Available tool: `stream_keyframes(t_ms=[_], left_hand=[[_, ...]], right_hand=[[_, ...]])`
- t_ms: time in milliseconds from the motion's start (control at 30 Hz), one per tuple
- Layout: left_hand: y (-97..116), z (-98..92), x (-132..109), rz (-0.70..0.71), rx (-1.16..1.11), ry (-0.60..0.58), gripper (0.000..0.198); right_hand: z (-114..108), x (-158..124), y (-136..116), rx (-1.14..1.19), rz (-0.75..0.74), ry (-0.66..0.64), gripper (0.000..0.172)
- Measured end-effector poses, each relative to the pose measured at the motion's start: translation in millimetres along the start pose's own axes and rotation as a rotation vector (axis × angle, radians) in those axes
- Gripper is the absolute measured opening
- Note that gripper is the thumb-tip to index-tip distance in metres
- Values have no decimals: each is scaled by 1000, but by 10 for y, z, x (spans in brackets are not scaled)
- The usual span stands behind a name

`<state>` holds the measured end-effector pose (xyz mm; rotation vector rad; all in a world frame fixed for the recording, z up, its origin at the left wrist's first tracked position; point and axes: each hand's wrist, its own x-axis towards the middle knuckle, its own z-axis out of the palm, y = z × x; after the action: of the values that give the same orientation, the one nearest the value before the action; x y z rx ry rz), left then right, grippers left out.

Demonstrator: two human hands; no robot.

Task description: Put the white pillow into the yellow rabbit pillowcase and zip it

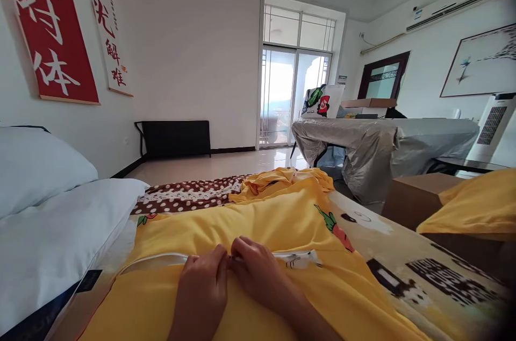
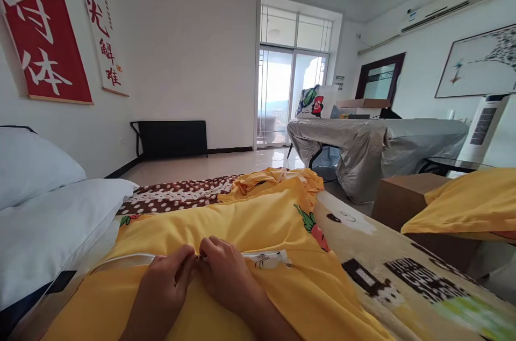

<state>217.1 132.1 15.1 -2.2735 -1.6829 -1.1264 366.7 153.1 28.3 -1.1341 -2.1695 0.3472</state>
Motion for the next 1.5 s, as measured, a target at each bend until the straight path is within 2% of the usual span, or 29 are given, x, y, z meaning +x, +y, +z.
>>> stream_keyframes(t_ms=[133, 200, 333, 500, 667, 767, 867, 967, 1100, 1200, 1267, 1400, 1500], left_hand=[[-92, -139, 22, -156, -45, -61, 27], [-151, -216, 28, -206, -61, -68, 28], [-249, -355, 27, -249, -75, -79, 30], [-328, -516, 17, -249, -75, -65, 28], [-318, -640, 20, -273, 56, -161, 21], [-303, -658, 16, -292, 142, -157, 23], [-307, -659, -6, -305, 148, -155, 25], [-308, -671, -28, -299, 165, -158, 24], [-306, -697, -27, -308, 170, -172, 22], [-327, -707, -18, -316, 122, -198, 22], [-352, -698, -15, -314, 100, -211, 22], [-410, -639, -3, -328, 119, -239, 22], [-462, -604, 16, -343, 55, -243, 19]], right_hand=[[-100, -24, -7, 31, 21, 17, 7], [-117, -36, -3, 34, 1, 19, 15], [-78, -29, 45, 47, -81, 44, 24], [-46, -10, 96, 38, -69, 123, 24], [-50, -27, 16, -75, -42, 19, 20], [-29, -35, -18, -189, -49, -54, 23], [-4, -34, -48, -296, -47, -53, 23], [3, -9, -166, -383, -18, -26, 20], [17, 89, -525, -500, -29, -132, 21], [115, 210, -756, -547, -65, -210, 19], [250, 283, -785, -521, -64, -193, 15], [575, 323, -600, -400, -21, -60, 17], [695, 298, -460, -307, -47, -29, 19]])
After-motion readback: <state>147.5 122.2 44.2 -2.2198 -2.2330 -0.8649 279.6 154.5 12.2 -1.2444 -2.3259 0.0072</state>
